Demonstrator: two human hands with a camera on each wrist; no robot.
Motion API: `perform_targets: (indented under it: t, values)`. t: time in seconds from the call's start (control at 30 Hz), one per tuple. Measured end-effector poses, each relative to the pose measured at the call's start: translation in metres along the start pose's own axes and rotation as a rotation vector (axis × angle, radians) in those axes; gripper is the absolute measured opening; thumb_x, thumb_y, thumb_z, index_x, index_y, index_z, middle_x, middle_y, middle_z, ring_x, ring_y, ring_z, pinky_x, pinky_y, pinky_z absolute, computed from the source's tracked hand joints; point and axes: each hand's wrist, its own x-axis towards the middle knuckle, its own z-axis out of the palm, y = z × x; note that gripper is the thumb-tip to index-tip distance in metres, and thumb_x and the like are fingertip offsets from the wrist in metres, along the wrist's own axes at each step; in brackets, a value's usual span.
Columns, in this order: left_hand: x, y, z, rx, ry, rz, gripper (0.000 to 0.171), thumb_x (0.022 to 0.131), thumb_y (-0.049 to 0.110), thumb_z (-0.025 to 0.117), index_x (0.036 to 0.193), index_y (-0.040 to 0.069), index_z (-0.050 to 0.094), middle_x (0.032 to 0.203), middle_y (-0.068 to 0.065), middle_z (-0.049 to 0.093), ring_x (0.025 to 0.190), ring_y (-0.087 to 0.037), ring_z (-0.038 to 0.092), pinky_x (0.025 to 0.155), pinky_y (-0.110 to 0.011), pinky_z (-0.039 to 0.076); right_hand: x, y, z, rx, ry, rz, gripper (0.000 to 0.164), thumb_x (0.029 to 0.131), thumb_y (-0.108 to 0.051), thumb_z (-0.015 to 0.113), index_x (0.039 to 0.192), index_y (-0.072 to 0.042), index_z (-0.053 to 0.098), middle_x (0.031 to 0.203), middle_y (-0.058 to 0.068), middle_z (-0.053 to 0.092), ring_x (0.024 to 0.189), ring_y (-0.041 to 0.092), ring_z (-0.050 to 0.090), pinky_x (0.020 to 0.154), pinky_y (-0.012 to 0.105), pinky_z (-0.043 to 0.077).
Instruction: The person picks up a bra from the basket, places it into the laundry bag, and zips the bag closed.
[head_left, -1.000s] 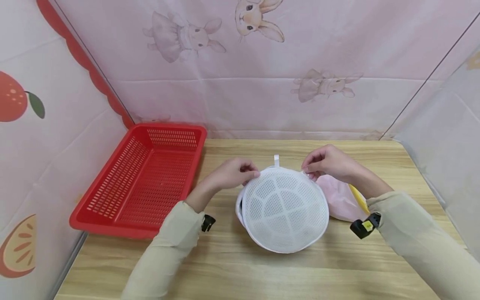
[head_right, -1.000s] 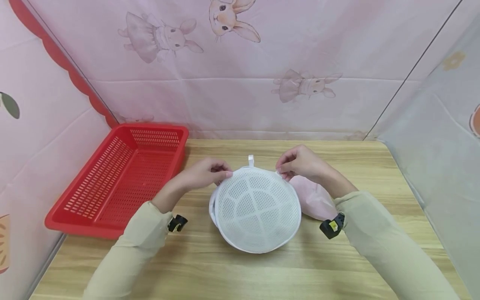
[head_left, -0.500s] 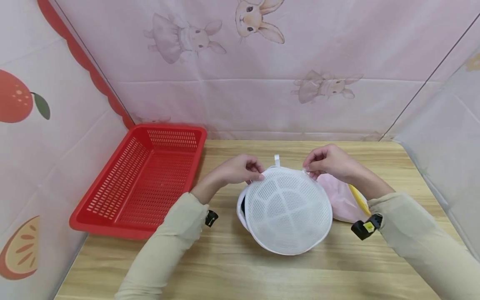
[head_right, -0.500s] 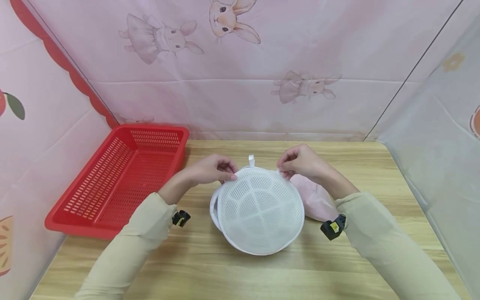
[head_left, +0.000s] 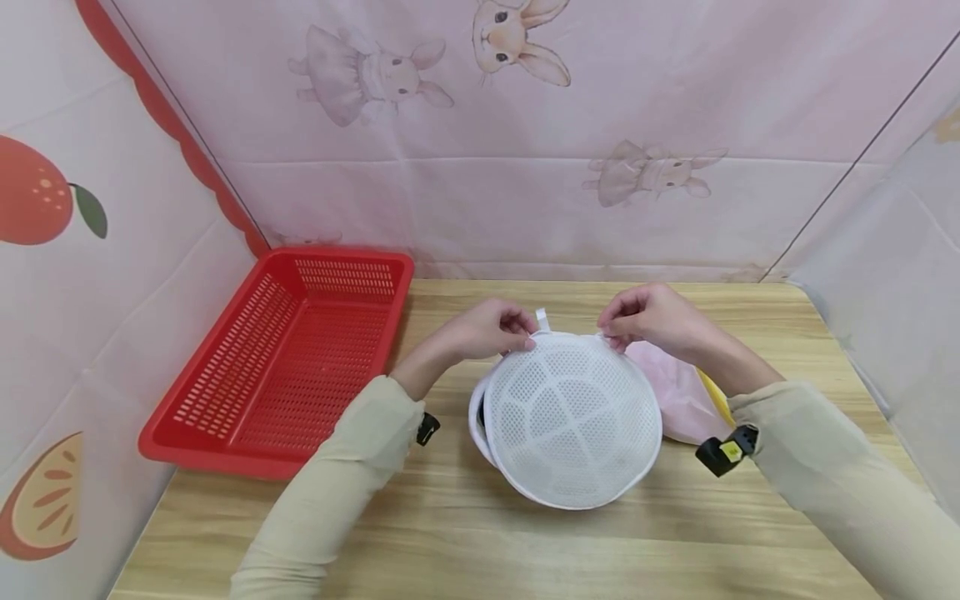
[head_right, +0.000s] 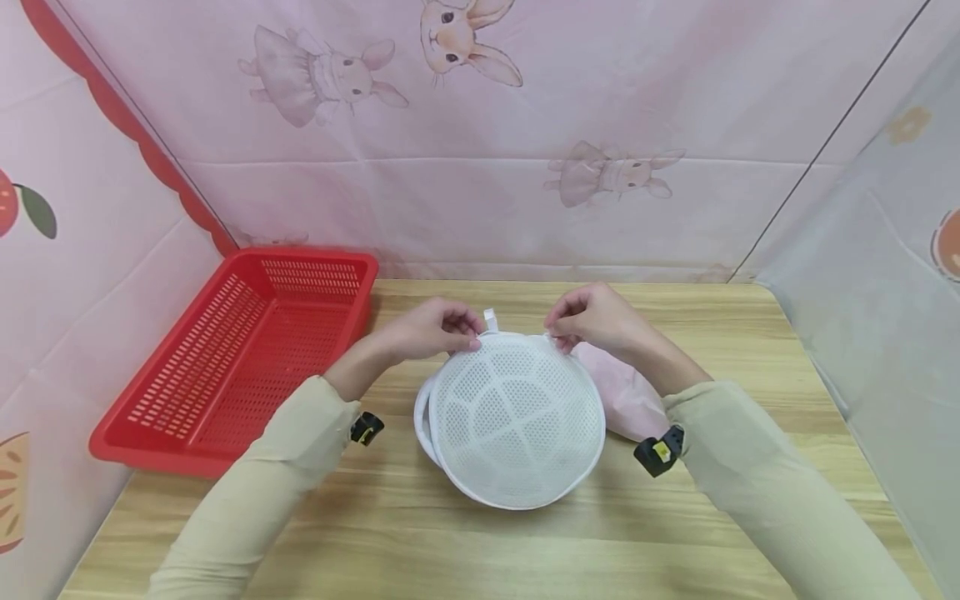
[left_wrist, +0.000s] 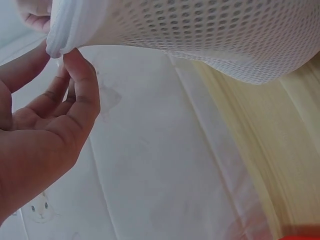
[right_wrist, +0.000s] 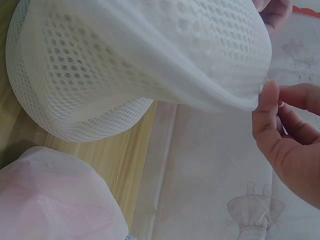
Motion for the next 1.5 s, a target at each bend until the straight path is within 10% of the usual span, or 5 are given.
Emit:
perform_targets:
  t: [0.23, 1.2, 1.5]
  values:
    - [-0.003, 0.008, 0.002, 0.126, 0.03, -0.001, 0.006, 0.082, 0.003, 0.064, 0.087, 0.0, 0.063, 0.077, -0.004, 0.055, 0.071, -0.013, 0.049, 0.061, -0.018, 0.043, 0.0, -0.001, 0.004, 0.008, 0.025, 0.025, 0.015, 0.085, 0.001, 0.058, 0.093, 0.014, 0.059, 0.074, 0.01, 0.061, 0.064, 0.016, 0.059, 0.066, 0.029, 0.053]
    - [-0.018, -0.013, -0.006, -0.162, 0.284, -0.174, 0.004, 0.08, -0.002, 0.061, 0.084, -0.003, 0.061, 0.074, -0.007, 0.054, 0.064, -0.014, 0.051, 0.057, -0.023, 0.05, -0.011, 0.016, -0.007, -0.049, 0.077, 0.093, 0.013, 0.083, 0.006, 0.058, 0.089, 0.017, 0.056, 0.067, 0.007, 0.056, 0.055, 0.012, 0.053, 0.053, 0.023, 0.05]
    - [-0.027, -0.019, -0.014, -0.146, 0.248, -0.195, 0.008, 0.081, -0.002, 0.062, 0.088, -0.005, 0.062, 0.074, -0.007, 0.054, 0.064, -0.013, 0.052, 0.063, -0.029, 0.053, -0.013, 0.021, -0.006, -0.037, 0.072, 0.096, 0.015, 0.083, 0.005, 0.059, 0.092, 0.016, 0.056, 0.067, 0.006, 0.057, 0.058, 0.013, 0.055, 0.056, 0.027, 0.052]
